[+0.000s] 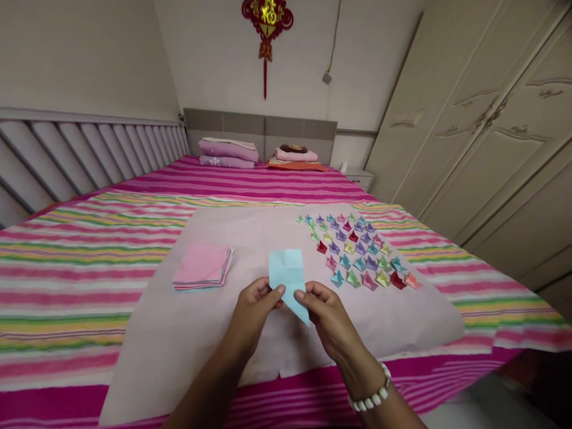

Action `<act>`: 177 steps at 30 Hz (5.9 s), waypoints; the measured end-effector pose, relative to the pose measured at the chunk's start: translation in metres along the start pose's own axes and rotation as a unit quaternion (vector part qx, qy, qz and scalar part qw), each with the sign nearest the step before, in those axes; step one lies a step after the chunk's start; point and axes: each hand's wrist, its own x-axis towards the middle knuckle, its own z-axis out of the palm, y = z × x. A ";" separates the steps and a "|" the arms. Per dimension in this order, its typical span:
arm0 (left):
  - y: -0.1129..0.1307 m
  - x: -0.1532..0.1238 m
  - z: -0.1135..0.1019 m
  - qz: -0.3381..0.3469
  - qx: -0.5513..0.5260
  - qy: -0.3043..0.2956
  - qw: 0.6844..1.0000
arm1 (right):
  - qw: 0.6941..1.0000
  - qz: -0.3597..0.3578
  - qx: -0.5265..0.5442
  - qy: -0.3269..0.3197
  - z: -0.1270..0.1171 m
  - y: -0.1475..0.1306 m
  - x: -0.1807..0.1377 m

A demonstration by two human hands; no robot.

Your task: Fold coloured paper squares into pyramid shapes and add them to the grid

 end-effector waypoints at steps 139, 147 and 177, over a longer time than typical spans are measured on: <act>-0.033 -0.025 -0.014 -0.096 -0.041 0.042 0.994 | 0.998 0.009 -0.057 -0.037 -0.008 0.046 -0.003; -0.017 -0.027 -0.026 0.040 0.047 0.026 0.998 | 0.995 -0.005 -0.087 -0.043 -0.014 0.044 -0.006; -0.017 -0.024 -0.026 0.010 0.077 0.000 0.997 | 0.997 0.008 -0.069 -0.046 -0.006 0.047 -0.007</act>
